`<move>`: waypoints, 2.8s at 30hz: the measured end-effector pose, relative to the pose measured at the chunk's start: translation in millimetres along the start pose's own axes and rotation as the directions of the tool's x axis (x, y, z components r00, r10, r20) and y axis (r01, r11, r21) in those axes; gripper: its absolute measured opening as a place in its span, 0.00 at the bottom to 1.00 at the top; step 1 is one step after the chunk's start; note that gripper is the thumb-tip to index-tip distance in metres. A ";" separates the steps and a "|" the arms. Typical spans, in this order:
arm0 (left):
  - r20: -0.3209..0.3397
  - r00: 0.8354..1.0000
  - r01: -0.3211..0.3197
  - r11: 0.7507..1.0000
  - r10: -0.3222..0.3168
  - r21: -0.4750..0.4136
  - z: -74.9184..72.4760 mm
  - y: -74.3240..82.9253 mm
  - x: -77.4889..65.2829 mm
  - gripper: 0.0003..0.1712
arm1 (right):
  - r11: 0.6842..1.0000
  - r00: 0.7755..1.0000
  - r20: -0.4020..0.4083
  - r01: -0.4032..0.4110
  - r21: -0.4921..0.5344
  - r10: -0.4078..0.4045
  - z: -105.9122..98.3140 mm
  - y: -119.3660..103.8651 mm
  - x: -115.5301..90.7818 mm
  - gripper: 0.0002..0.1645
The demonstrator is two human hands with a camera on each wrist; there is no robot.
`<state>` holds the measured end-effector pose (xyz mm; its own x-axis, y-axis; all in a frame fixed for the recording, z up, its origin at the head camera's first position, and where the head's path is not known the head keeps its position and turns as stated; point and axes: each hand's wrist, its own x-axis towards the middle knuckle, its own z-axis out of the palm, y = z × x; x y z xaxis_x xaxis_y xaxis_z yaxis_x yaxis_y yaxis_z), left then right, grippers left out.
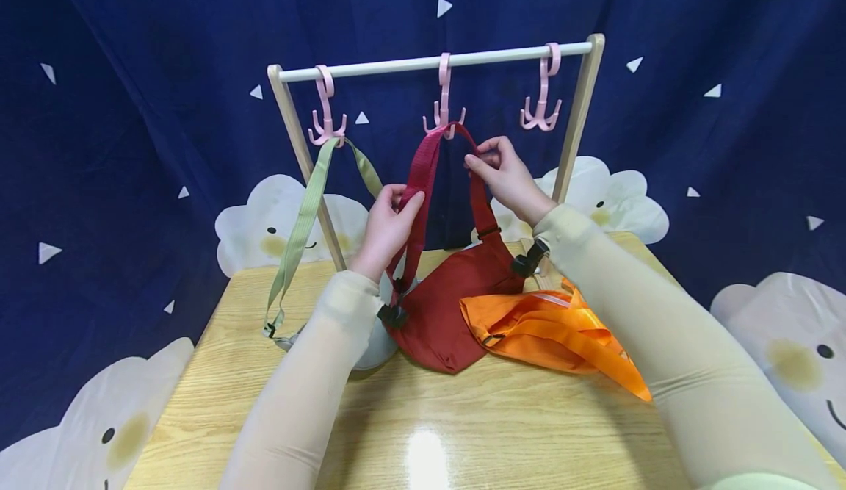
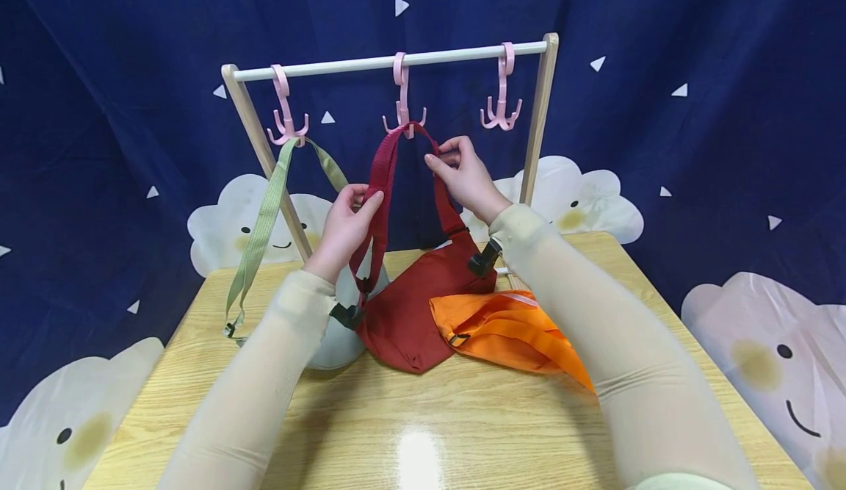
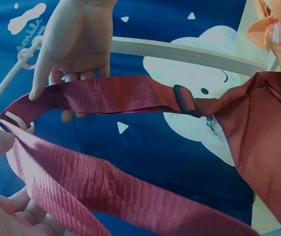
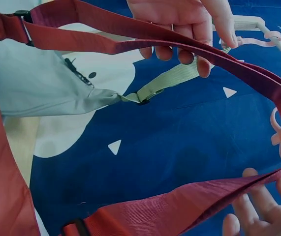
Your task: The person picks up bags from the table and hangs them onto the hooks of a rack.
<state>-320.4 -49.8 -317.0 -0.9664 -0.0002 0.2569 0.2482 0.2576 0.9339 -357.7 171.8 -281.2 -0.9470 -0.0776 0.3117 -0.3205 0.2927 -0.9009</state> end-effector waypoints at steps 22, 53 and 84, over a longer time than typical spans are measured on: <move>0.104 0.995 -0.009 0.998 0.003 0.059 2.7 -16.4 -8.5 0.32 | 0.985 0.982 0.171 -0.047 -0.167 0.075 -1.7 21.0 -14.5 0.35; 0.045 0.911 -0.413 0.906 0.410 0.097 -10.2 -21.9 -103.2 0.24 | 0.892 0.940 -0.010 0.322 -0.317 -0.342 -22.4 29.3 -103.4 0.15; 0.314 0.902 -0.376 0.895 0.295 0.238 9.4 -46.9 -168.1 0.20 | 0.787 0.915 0.133 0.397 -0.471 -0.382 -7.0 90.3 -186.5 0.12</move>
<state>-170.2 -52.8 -406.4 -0.8195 0.3794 0.4294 0.5698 0.4609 0.6803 -209.9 219.3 -418.6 -0.7467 -0.3092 0.5889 -0.6183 0.6490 -0.4433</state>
